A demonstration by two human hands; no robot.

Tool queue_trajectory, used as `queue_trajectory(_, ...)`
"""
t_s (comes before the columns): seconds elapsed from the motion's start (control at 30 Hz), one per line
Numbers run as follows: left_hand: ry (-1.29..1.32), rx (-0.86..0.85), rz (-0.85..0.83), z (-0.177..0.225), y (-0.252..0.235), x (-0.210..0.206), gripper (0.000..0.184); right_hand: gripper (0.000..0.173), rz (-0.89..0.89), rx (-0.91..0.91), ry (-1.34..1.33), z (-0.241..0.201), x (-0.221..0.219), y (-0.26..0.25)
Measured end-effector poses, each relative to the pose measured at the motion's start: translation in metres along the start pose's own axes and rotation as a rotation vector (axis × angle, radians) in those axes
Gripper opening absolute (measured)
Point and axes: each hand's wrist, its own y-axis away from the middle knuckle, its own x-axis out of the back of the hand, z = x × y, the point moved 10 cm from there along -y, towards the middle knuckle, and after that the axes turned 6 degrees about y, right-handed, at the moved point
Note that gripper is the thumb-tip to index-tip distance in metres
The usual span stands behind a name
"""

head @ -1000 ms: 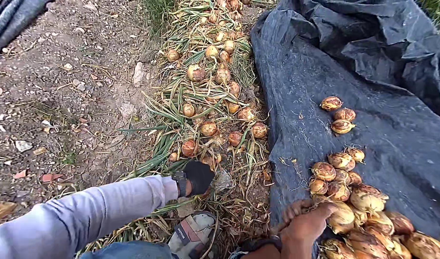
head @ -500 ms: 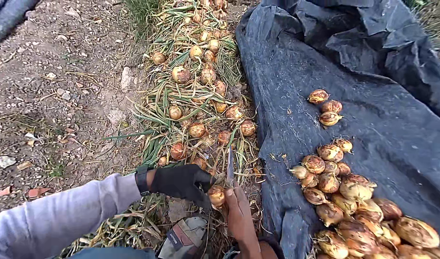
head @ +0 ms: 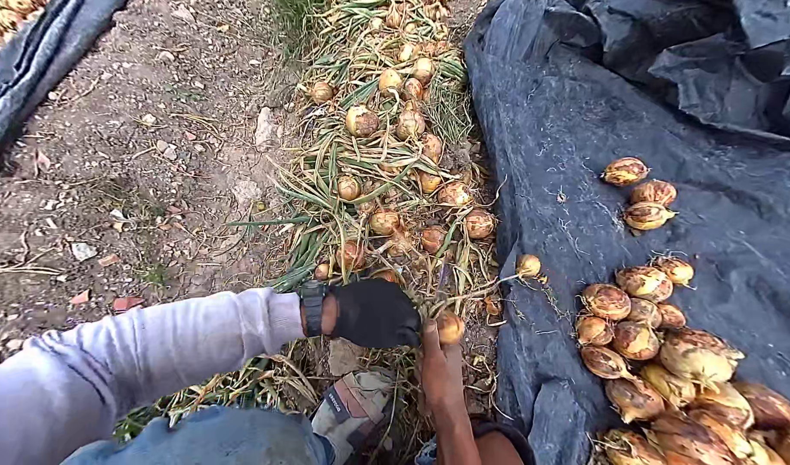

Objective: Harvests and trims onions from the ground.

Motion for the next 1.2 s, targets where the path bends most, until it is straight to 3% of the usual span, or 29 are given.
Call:
queue_trajectory(0.07, 0.004, 0.049, -0.029, -0.011, -0.007, -0.015, 0.036, 0.061, 0.066, 0.108, 0.04, -0.014, 0.001, 0.001)
queue_trajectory(0.13, -0.062, 0.17, 0.065, -0.038, -0.015, -0.006, 0.029, 0.052, 0.105, 0.175, 0.084, -0.021, 0.01, -0.001)
queue_trajectory(0.23, -0.115, 0.485, 0.205, -0.101, -0.002, 0.023, 0.035, 0.032, 0.245, 0.199, -0.065, -0.033, 0.069, -0.009)
queue_trajectory(0.3, -0.088, 0.691, 0.06, -0.124, 0.024, 0.002, 0.037, 0.049, 0.422, 0.125, -0.16, -0.037, 0.128, -0.009)
queue_trajectory(0.33, -0.057, 0.744, -0.037, -0.124, 0.036, -0.027, 0.035, 0.057, 0.509, 0.077, -0.207, -0.038, 0.152, -0.005)
queue_trajectory(0.4, -0.025, 0.692, -0.176, -0.108, 0.052, -0.101, 0.04, 0.059, 0.567, 0.077, -0.26, -0.043, 0.166, 0.003)
queue_trajectory(0.5, -0.189, 0.419, -0.208, -0.091, 0.06, -0.175, 0.084, 0.041, 0.441, 0.177, -0.064, -0.043, 0.134, 0.005)
queue_trajectory(0.53, -0.252, 0.338, -0.205, -0.088, 0.059, -0.184, 0.095, 0.036, 0.409, 0.189, -0.003, -0.041, 0.124, 0.005)
queue_trajectory(0.6, -0.336, 0.252, -0.187, -0.087, 0.056, -0.188, 0.099, 0.032, 0.359, 0.186, 0.021, -0.043, 0.107, 0.003)
queue_trajectory(0.77, -0.343, 0.265, -0.324, -0.093, 0.043, -0.178, 0.107, 0.024, 0.298, 0.195, -0.085, -0.048, 0.078, -0.003)
queue_trajectory(0.97, -0.327, 0.124, -0.435, -0.097, 0.036, -0.178, 0.081, 0.021, 0.272, 0.166, -0.102, -0.033, 0.075, -0.009)
queue_trajectory(1.07, -0.271, 0.09, -0.5, -0.102, 0.013, -0.153, 0.051, 0.023, 0.248, 0.141, -0.147, -0.032, 0.073, -0.014)
queue_trajectory(1.13, -0.318, 0.264, -0.581, -0.112, -0.004, -0.128, 0.043, 0.024, 0.233, 0.121, -0.154, -0.028, 0.07, -0.014)
queue_trajectory(1.17, -0.332, 0.403, -0.533, -0.118, -0.005, -0.121, 0.038, 0.024, 0.231, 0.112, -0.157, -0.027, 0.071, -0.013)
queue_trajectory(1.2, -0.28, 0.571, -0.376, -0.124, 0.003, -0.121, 0.032, 0.023, 0.229, 0.106, -0.168, -0.027, 0.072, -0.013)
